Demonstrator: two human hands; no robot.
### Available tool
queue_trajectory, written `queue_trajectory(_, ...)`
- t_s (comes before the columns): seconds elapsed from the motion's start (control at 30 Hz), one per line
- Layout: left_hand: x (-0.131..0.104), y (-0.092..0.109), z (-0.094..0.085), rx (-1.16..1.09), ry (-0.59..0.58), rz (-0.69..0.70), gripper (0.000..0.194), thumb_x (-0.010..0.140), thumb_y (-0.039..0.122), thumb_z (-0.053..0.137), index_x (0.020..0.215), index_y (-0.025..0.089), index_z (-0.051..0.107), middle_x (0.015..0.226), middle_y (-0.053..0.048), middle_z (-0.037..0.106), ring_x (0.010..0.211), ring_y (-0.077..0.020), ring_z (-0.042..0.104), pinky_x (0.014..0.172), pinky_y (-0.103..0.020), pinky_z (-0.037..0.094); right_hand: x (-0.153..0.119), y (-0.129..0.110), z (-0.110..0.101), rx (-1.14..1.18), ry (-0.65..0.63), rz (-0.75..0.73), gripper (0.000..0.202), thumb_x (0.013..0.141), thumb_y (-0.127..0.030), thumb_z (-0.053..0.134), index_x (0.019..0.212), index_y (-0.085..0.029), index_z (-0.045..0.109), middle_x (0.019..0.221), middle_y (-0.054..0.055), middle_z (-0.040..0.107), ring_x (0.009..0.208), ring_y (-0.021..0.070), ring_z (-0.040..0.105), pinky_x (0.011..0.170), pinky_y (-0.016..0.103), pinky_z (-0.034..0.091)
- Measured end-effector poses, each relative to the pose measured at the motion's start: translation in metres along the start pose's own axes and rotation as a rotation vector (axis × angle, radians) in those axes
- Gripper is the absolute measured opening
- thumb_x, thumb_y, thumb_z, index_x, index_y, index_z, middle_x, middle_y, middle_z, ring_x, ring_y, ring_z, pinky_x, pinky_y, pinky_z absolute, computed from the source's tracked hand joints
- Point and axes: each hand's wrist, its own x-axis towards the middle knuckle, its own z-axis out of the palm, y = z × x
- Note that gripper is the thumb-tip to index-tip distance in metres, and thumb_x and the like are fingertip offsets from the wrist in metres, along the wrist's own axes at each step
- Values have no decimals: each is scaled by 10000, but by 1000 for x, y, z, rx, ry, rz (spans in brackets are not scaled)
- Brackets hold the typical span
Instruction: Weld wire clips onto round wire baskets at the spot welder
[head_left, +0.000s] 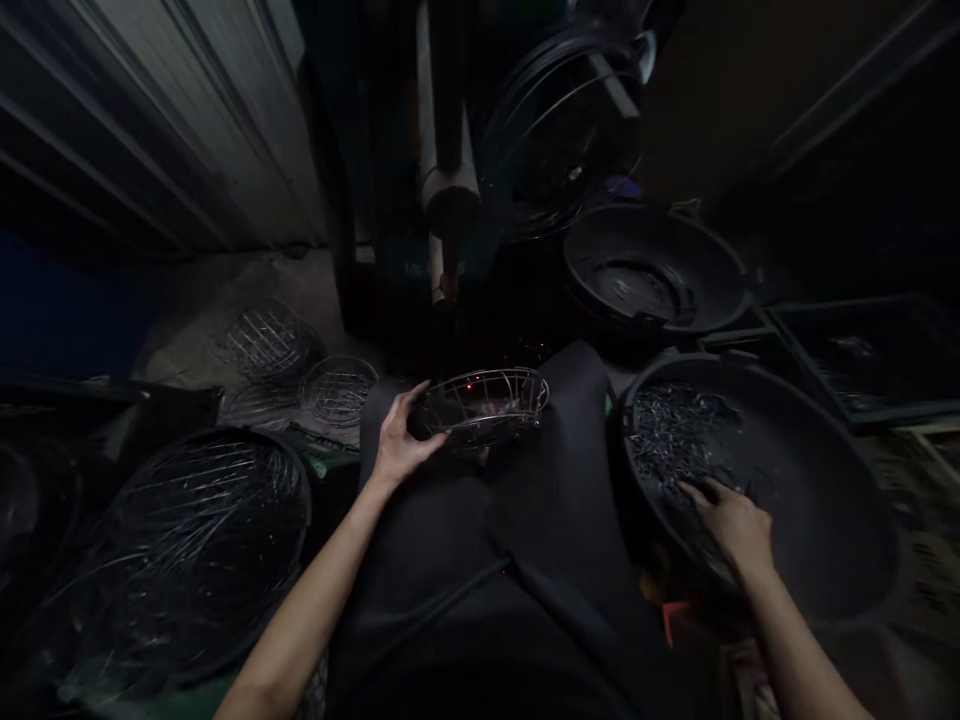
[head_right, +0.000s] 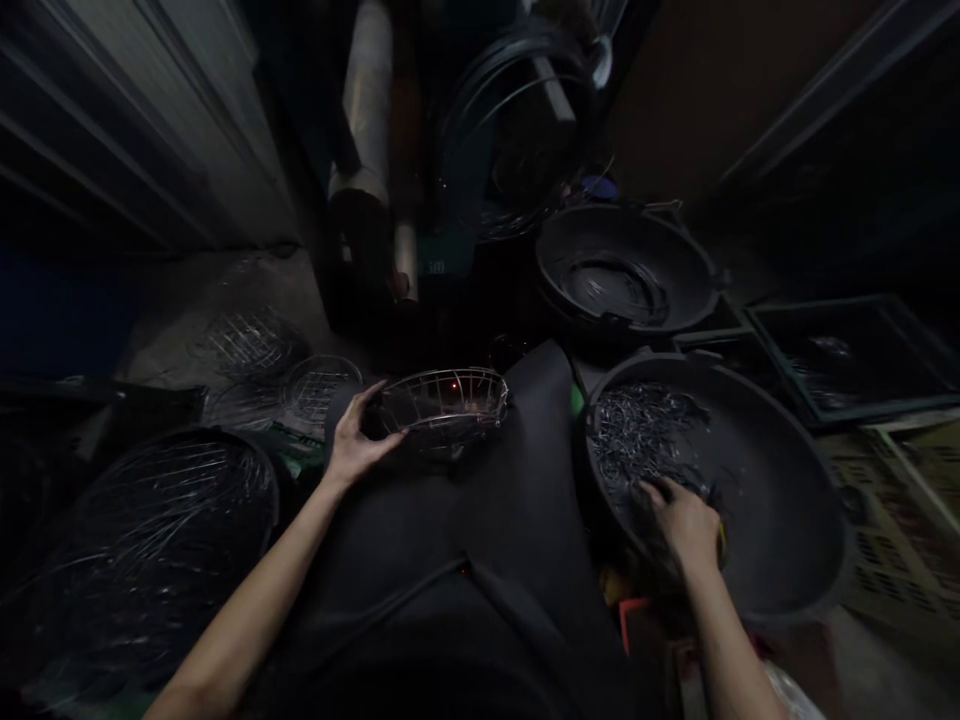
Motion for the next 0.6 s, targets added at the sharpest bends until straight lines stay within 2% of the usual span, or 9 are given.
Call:
queue_trajectory(0.1,16,22,-13,17,18,45,753,664,276,738,1333,234,394,1127,-44,571,1029,-190,572,926,-331,460,-21,-43,-31,255,176,-3,444,697,-577,567,819,-177,718,808,117,709,756,303,648,632,360,473)
queue_trajectory(0.2,35,44,-21,84,-5,109,788,638,232,730,1340,237,372,1124,-39,575,1017,-196,568,911,-331,461,-42,-99,-54,467,173,-130,456,700,-597,568,867,-203,725,848,68,713,794,258,649,696,329,481)
queue_trajectory(0.27,46,53,-23,161,-52,161,745,646,208,708,1321,235,394,1128,-43,577,1014,-208,558,916,-350,453,-54,-135,-63,583,86,-251,440,721,-567,565,909,-203,726,878,60,713,781,229,649,713,321,490)
queue_trajectory(0.33,53,57,-22,234,-98,199,690,670,198,683,1305,223,414,1143,-51,576,1026,-224,546,943,-380,432,-62,-168,-69,716,-55,-335,443,726,-543,583,956,-190,718,884,67,711,697,195,644,661,312,510)
queue_trajectory(0.4,57,58,-20,287,-126,213,633,694,203,667,1284,207,437,1150,-58,571,1047,-237,532,971,-408,407,-66,-198,-73,864,-217,-360,452,694,-529,641,947,-161,712,810,70,706,592,165,626,578,295,521)
queue_trajectory(0.5,58,58,-20,329,-140,228,578,711,234,671,1252,192,471,1123,-66,567,1052,-246,524,965,-414,403,-70,-238,-73,1074,-412,-368,430,627,-513,729,826,-134,686,672,47,670,543,155,624,512,265,521)
queue_trajectory(0.6,59,59,-21,350,-120,258,583,714,248,682,1251,184,466,1124,-74,565,1055,-245,520,949,-401,408,-71,-271,-64,1202,-478,-361,408,611,-520,747,726,-152,612,620,16,637,544,163,636,492,253,519)
